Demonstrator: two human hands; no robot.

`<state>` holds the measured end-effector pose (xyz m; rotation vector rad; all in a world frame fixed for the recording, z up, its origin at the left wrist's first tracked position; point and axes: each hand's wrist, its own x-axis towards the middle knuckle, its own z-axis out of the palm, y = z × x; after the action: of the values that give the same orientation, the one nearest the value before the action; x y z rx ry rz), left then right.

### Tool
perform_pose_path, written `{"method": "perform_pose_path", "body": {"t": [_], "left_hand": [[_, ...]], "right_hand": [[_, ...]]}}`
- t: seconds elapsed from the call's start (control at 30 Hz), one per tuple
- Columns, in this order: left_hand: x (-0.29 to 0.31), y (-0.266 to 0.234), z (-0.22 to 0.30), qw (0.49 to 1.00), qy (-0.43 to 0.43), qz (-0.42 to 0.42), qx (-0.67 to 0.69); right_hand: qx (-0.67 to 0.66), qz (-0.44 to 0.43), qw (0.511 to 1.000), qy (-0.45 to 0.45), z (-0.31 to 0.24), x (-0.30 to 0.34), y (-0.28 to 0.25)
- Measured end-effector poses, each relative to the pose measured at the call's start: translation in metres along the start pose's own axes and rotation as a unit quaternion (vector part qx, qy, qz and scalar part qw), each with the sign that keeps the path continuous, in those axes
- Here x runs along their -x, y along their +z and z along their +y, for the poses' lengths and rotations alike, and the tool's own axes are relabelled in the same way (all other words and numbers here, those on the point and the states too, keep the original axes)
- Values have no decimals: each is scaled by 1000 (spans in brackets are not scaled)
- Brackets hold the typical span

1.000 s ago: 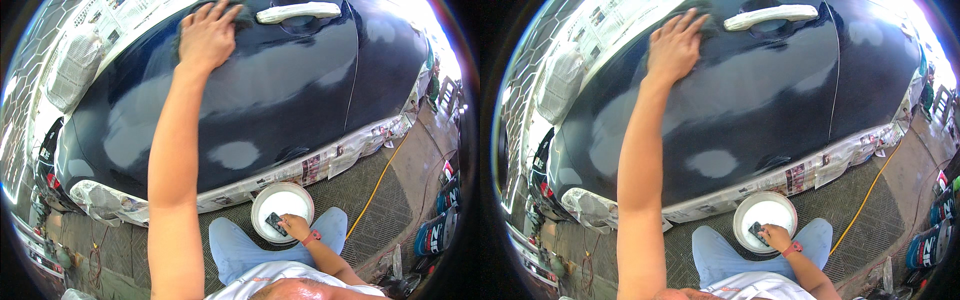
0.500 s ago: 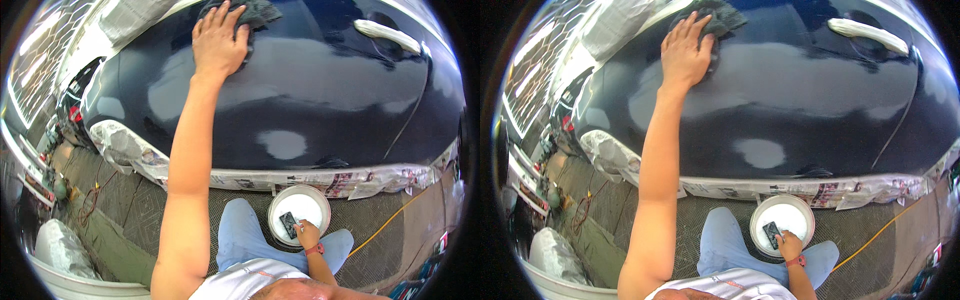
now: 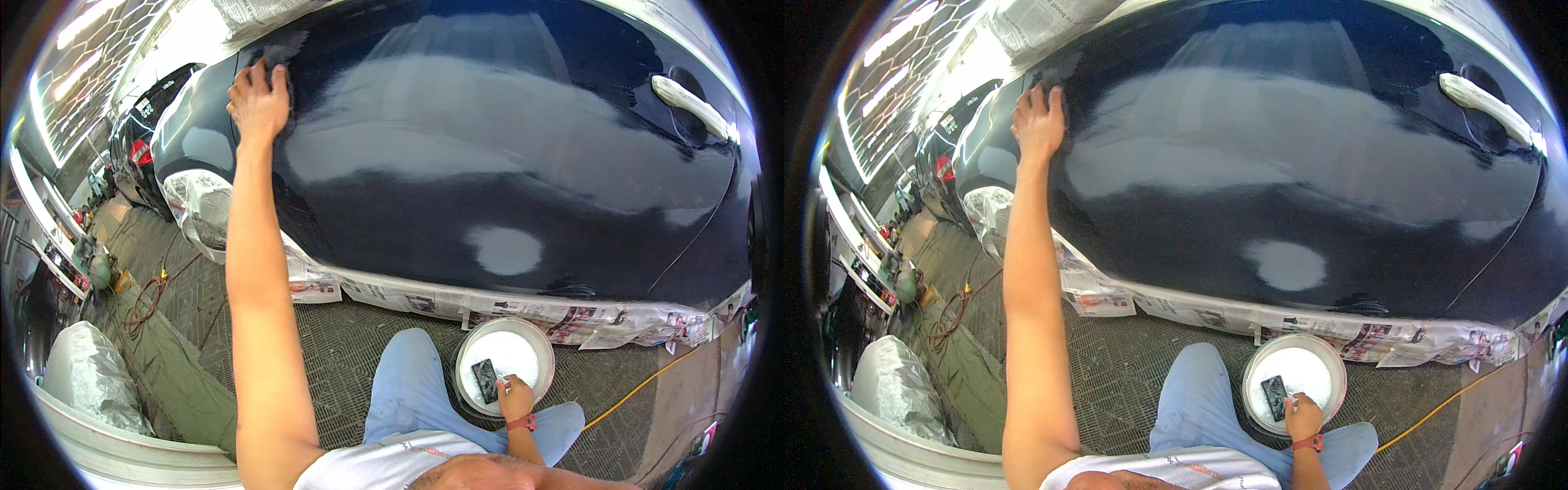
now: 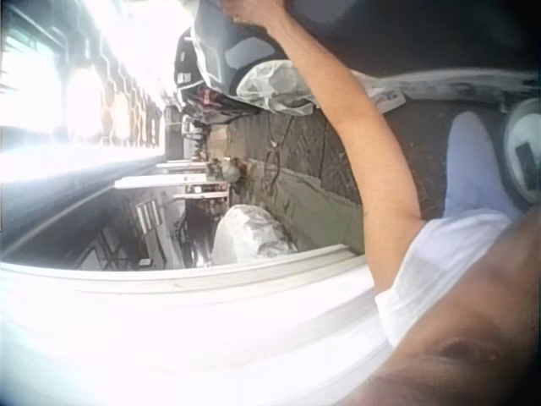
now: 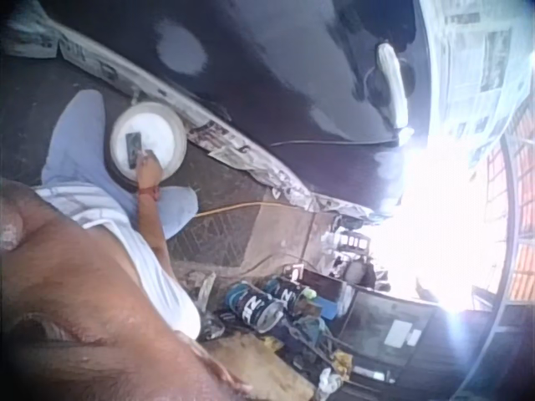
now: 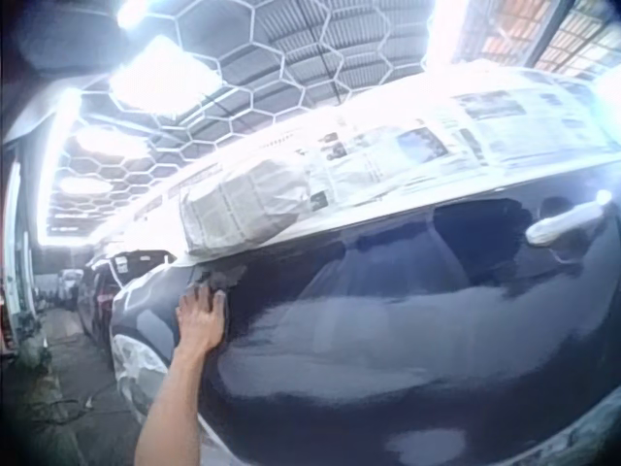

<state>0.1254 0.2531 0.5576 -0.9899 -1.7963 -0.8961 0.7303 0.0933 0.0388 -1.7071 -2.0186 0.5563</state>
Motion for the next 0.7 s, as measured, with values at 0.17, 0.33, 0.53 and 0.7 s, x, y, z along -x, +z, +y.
{"method": "perform_pose_path", "body": {"t": [0.17, 0.33, 0.53, 0.7], "left_hand": [[-18, 10, -27, 1000, -11, -18, 21], [-3, -7, 25, 998, 58, -1, 29], [18, -41, 181, 965, 228, 30, 127], [9, -47, 186, 943, 283, 25, 172]], "right_hand": [[15, -14, 1000, 2, 0, -2, 5], [19, -28, 999, 4, -3, -2, 5], [40, -36, 998, 16, -3, -2, 1], [39, -35, 999, 14, -5, -4, 5]]}}
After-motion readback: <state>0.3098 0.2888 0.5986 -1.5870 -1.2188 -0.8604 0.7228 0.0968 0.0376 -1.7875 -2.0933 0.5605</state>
